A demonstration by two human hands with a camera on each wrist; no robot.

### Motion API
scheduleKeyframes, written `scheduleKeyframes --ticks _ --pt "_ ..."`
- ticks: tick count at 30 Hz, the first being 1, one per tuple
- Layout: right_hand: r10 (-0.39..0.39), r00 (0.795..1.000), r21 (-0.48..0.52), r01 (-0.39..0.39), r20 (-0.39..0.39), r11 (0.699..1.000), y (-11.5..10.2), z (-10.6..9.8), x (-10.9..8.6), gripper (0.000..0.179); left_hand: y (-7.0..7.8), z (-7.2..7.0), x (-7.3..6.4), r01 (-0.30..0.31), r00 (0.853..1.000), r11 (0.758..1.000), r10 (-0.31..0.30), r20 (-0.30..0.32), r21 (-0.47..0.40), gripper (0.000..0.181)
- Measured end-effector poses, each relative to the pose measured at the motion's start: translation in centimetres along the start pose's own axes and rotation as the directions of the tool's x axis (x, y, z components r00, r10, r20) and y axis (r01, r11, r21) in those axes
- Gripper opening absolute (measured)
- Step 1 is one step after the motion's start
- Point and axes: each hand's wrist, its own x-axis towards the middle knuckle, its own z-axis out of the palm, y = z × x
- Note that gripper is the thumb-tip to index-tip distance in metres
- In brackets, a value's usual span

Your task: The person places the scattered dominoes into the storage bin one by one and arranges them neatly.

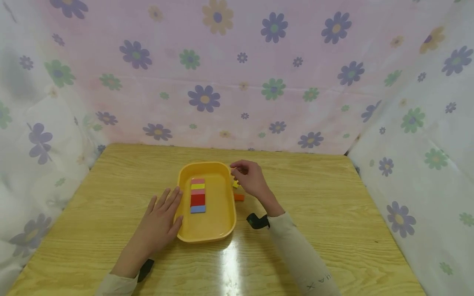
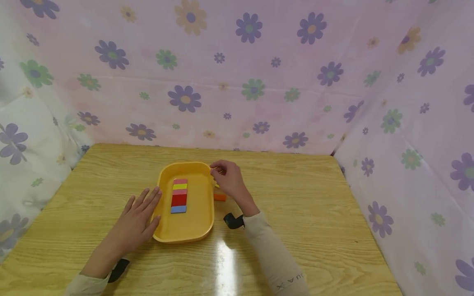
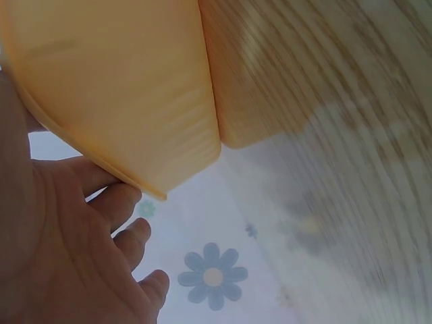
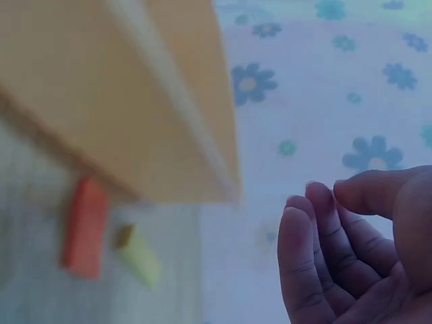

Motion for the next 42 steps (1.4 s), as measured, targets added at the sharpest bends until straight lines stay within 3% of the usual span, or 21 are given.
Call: scheduleKeyframes --ticks 4,8,15,26,32,42 --pt "0.023 0.999 0.005 -0.023 -0.043 1.000 2.5 -0.6 -1.1 0.022 -0.3 0.0 -0.1 0.008 1.000 0.999 -0.007 0.015 -0.032 0.066" --pt "0.051 0.998 0.032 -0.049 -0.036 0.998 4.5 -0.8 -2.5 0.022 -0.5 0.2 -0.2 0.008 1.000 0.999 -0.007 0.022 -0.050 0.066" --pt "0.088 0.996 0.033 -0.087 -0.019 0.996 6.2 -0.9 -4.3 0.025 -0.7 0.2 -0.3 0.010 1.000 0.999 -0.009 0.015 -0.050 0.065" --pt "0.176 0.984 -0.021 -0.175 0.017 0.984 7.1 -1.2 -4.9 0.032 -0.8 0.0 -0.3 0.019 1.000 0.995 -0.016 0.026 -0.096 0.065" --pt "0.187 0.982 -0.060 -0.185 0.032 0.981 7.0 -1.0 -4.7 0.032 -0.7 0.0 -0.3 0.009 1.000 0.995 -0.009 0.007 -0.099 0.065" --pt "0.203 0.979 -0.149 -0.195 0.038 0.969 6.8 -0.6 -3.7 0.033 -1.0 0.5 -0.3 0.029 0.999 0.994 -0.026 0.032 -0.103 0.067"
